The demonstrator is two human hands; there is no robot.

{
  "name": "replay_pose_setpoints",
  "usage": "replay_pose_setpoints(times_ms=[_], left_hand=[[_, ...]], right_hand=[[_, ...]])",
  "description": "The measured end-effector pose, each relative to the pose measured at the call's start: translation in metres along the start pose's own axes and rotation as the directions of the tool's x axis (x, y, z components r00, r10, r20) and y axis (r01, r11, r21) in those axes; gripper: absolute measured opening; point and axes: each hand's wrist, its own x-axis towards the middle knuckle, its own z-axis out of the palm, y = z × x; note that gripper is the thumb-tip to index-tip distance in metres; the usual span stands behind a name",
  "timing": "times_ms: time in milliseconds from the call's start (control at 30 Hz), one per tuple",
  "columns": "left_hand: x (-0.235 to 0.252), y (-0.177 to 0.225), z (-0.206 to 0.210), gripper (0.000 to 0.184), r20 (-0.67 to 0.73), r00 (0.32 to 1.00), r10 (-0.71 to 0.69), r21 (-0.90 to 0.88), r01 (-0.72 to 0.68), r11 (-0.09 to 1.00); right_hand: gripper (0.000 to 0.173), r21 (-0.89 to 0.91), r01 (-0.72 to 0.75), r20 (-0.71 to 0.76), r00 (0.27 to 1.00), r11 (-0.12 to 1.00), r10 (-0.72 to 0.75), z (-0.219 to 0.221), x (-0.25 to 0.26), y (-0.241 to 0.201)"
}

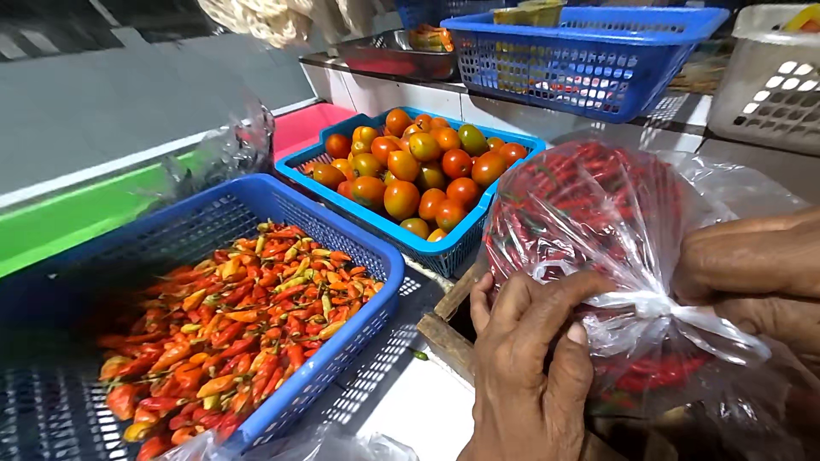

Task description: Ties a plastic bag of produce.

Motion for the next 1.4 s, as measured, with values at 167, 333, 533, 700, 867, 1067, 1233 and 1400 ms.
replay_pose_setpoints(times_ms=[167,333,533,700,867,1067,1233,1400], left_hand=[[-0.002,0.001,0.002,0.054,-0.040,0.995,-0.096,-0.064,0.093,0.994],[-0.006,-0.002,0.007,0.030,-0.112,0.993,-0.036,-0.157,0.018,0.987],[-0.004,0.003,0.004,0.063,0.123,0.990,0.074,0.270,-0.105,0.957],[-0.005,0.003,0.005,0.033,0.072,0.996,0.054,0.271,-0.071,0.960],[-0.006,0.004,0.007,0.028,0.046,0.997,0.066,0.327,-0.077,0.942],[-0.006,0.000,0.006,0.028,0.016,0.999,0.042,0.283,-0.045,0.958],[-0.006,-0.002,0.006,0.030,0.013,1.000,0.029,0.236,-0.031,0.971],[-0.007,-0.001,0.005,0.034,0.030,0.999,0.021,0.226,-0.027,0.974]], right_hand=[[0.017,-0.024,-0.005,-0.047,0.999,1.000,0.004,-0.004,0.000,0.001],[0.019,-0.044,0.012,-0.098,0.995,0.999,-0.016,-0.005,-0.002,0.005],[0.019,-0.100,0.073,-0.060,0.995,0.992,-0.079,0.002,-0.003,-0.004],[0.021,-0.132,0.161,-0.021,0.986,0.978,-0.165,0.007,0.001,-0.009],[0.023,-0.170,0.176,-0.021,0.983,0.970,-0.183,0.005,0.001,-0.010],[0.013,0.105,-0.063,-0.221,0.972,0.992,0.086,-0.025,-0.021,0.005],[0.014,-0.203,-0.049,-0.029,0.999,0.978,0.044,-0.005,0.006,-0.010],[0.018,-0.301,0.049,0.119,0.993,0.952,-0.013,0.008,0.004,-0.006]])
